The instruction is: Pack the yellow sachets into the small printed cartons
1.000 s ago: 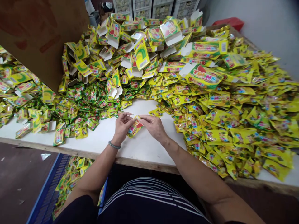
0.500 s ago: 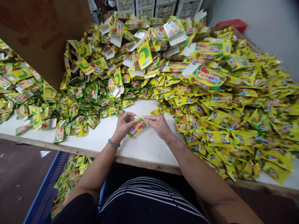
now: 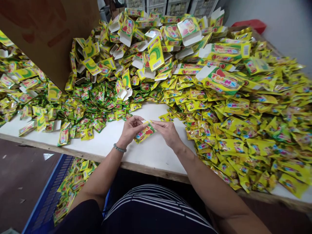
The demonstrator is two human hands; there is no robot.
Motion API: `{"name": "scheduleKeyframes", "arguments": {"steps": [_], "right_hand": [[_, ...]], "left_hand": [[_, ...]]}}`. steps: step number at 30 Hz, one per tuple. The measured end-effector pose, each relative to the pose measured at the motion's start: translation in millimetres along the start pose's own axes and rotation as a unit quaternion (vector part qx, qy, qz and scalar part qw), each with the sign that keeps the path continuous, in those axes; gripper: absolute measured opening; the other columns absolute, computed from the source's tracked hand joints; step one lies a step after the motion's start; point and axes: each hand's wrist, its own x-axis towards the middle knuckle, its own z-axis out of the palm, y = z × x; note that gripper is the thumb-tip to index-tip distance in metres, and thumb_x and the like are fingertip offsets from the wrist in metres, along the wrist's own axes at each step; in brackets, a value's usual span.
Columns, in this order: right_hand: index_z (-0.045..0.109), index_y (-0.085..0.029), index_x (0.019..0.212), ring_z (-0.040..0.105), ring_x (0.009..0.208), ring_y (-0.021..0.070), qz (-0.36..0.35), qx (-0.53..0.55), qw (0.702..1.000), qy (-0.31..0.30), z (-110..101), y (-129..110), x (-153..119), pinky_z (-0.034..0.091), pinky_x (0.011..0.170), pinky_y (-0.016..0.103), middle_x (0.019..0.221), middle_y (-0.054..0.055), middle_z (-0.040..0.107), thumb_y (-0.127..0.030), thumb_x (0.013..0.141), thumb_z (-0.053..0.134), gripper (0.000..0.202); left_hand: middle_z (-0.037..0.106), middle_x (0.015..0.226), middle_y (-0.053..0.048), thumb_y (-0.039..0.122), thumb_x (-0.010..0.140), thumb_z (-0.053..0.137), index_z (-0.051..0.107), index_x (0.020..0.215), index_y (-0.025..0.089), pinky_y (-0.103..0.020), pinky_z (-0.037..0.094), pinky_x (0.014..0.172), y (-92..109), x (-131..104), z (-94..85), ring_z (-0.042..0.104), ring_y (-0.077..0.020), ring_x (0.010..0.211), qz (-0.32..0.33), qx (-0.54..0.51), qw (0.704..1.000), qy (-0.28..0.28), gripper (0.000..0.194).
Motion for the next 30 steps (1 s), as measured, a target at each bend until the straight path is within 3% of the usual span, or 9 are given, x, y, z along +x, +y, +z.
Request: {"name": "scheduleKeyframes", "arguments": {"steps": [4, 8, 11, 13, 17, 20, 23, 27, 30], "right_hand": [[0.077, -0.024, 0.109, 0.069, 0.111, 0.0285, -0.025, -0.069, 0.997, -0.003, -3.0, -4.4, -2.4, 0.052, 0.104, 0.046, 0.115, 0.003, 0.075, -0.041, 0.086, 0.064, 0.032], [0.071, -0.022, 0.125, 0.067, 0.113, 0.0266, -0.096, -0.164, 0.981, -0.033, 1.7, -10.5, -11.6, 0.051, 0.103, 0.044, 0.122, 0.007, 0.072, -0.035, 0.093, 0.049, 0.041], [0.062, -0.022, 0.136, 0.061, 0.123, 0.0271, -0.134, -0.225, 0.965, -0.02, 12.0, -8.3, -18.2, 0.047, 0.108, 0.045, 0.132, 0.008, 0.067, -0.036, 0.094, 0.046, 0.047], [0.057, -0.021, 0.142, 0.055, 0.131, 0.0274, -0.135, -0.226, 0.965, -0.002, 20.0, -4.5, -20.7, 0.042, 0.113, 0.046, 0.141, 0.009, 0.061, -0.038, 0.095, 0.044, 0.051], [0.047, -0.021, 0.148, 0.053, 0.134, 0.0247, -0.091, -0.129, 0.986, 0.042, 26.8, 1.0, -18.6, 0.042, 0.114, 0.043, 0.143, 0.009, 0.058, -0.041, 0.099, 0.04, 0.053], [0.055, -0.021, 0.142, 0.052, 0.136, 0.0237, -0.077, -0.088, 0.993, 0.023, 21.8, 1.0, -14.0, 0.039, 0.117, 0.041, 0.143, 0.008, 0.059, -0.046, 0.099, 0.043, 0.051], [0.062, -0.02, 0.136, 0.059, 0.128, 0.0253, -0.064, -0.079, 0.995, 0.016, 16.6, 0.6, -11.3, 0.046, 0.111, 0.04, 0.14, 0.008, 0.062, -0.048, 0.096, 0.052, 0.05], [0.069, -0.02, 0.126, 0.071, 0.104, 0.0253, -0.112, -0.168, 0.978, 0.061, 16.4, 4.0, -11.5, 0.055, 0.096, 0.038, 0.124, 0.009, 0.072, -0.042, 0.09, 0.063, 0.043], [0.077, -0.021, 0.108, 0.073, 0.089, 0.0225, -0.165, -0.247, 0.954, 0.034, 12.6, 7.5, -10.4, 0.056, 0.085, 0.034, 0.104, 0.008, 0.078, -0.037, 0.095, 0.055, 0.031]], "left_hand": [[0.064, 0.064, 0.003, 0.034, 0.061, 0.09, 0.066, 0.088, 0.016, -0.02, 0.044, 0.054, 0.6, -0.4, -2.7, 0.057, -0.0076, 0.056, 0.001, 0.006, 1.0, -0.006, 0.04], [0.064, 0.064, 0.004, 0.033, 0.061, 0.09, 0.063, 0.092, 0.016, -0.02, 0.045, 0.056, -1.2, -1.6, -1.7, 0.057, -0.0077, 0.056, -0.008, -0.029, 0.999, 0.019, 0.044], [0.063, 0.063, 0.004, 0.032, 0.059, 0.09, 0.063, 0.092, 0.017, -0.021, 0.045, 0.056, -2.3, -1.8, 1.2, 0.058, -0.008, 0.055, -0.018, -0.045, 0.998, 0.039, 0.045], [0.062, 0.063, 0.005, 0.032, 0.06, 0.09, 0.062, 0.092, 0.017, -0.02, 0.043, 0.054, -2.6, -1.3, 3.5, 0.056, -0.0074, 0.054, -0.026, -0.054, 0.997, 0.052, 0.045], [0.06, 0.062, 0.006, 0.032, 0.061, 0.089, 0.061, 0.092, 0.017, -0.02, 0.04, 0.052, -2.6, 1.2, 6.3, 0.055, -0.0071, 0.053, -0.035, -0.077, 0.994, 0.071, 0.044], [0.06, 0.063, 0.006, 0.033, 0.062, 0.089, 0.06, 0.093, 0.018, -0.02, 0.042, 0.053, -1.7, 2.4, 5.0, 0.056, -0.0077, 0.053, -0.034, -0.088, 0.993, 0.076, 0.045], [0.061, 0.064, 0.005, 0.034, 0.062, 0.089, 0.06, 0.093, 0.018, -0.02, 0.043, 0.055, -0.4, 2.8, 2.4, 0.056, -0.0076, 0.055, -0.021, -0.094, 0.992, 0.088, 0.045], [0.06, 0.065, 0.005, 0.038, 0.064, 0.088, 0.06, 0.093, 0.018, -0.019, 0.041, 0.053, -1.7, 2.4, 0.4, 0.054, -0.0067, 0.054, 0.006, -0.083, 0.991, 0.103, 0.045], [0.052, 0.057, 0.008, 0.041, 0.066, 0.085, 0.06, 0.093, 0.018, -0.019, 0.032, 0.048, -6.1, -1.9, -3.1, 0.044, -0.0052, 0.047, -0.001, -0.02, 0.997, 0.079, 0.044]]}}
